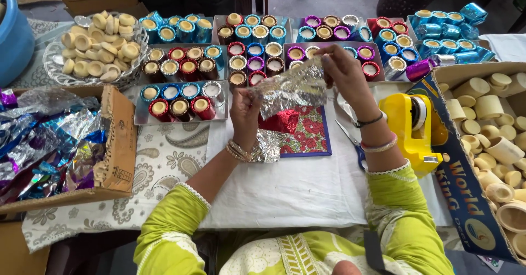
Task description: Wrapping small decorative cups in colorful foil and securing them with tape.
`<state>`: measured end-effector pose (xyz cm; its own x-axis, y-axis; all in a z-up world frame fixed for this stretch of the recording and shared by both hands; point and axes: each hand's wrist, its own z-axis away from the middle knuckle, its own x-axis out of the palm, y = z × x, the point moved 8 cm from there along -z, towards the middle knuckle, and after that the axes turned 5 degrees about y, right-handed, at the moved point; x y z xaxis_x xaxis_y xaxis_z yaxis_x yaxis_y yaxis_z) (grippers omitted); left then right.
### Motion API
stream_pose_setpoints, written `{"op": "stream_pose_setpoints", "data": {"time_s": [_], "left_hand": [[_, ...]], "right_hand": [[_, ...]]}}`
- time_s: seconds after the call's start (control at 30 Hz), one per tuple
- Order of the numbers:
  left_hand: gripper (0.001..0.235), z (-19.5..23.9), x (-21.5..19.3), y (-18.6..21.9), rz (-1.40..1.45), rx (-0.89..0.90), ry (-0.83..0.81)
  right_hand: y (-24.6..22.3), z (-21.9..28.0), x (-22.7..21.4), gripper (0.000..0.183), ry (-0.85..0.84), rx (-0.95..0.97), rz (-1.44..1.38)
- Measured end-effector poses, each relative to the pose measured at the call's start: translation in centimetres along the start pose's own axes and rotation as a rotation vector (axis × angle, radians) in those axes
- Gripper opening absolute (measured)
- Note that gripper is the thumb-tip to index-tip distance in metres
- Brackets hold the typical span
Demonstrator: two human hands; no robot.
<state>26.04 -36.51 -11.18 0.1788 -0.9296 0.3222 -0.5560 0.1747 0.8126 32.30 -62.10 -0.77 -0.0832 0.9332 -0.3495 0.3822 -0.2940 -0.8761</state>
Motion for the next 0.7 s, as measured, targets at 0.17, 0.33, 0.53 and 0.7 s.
{"op": "stream_pose_setpoints", "data": {"time_s": [0.17,0.33,0.53,0.7], "left_hand": [[0.021,-2.1,-1.6,1.6,0.147,0.004,0.082],[0.025,-2.6,-3.3,2.2,0.241,0.0,0.156],[0.011,-3.7,-4.0,3.4,0.351,-0.001,0.031],[0.02,-3.2,-2.2,5.1,0.6,-0.203,-0.432]], "right_hand": [[-1.1,1.2,4.0,0.058,-0.382,-0.004,-0.201],[-8.3,5.6,9.1,0.083,-0.629,-0.754,0.272],[0.9,2.3,7.9,0.022,-0.552,-0.093,0.55],[2.0,1.3,6.0,0.022,-0.467,-0.083,0.189]]}}
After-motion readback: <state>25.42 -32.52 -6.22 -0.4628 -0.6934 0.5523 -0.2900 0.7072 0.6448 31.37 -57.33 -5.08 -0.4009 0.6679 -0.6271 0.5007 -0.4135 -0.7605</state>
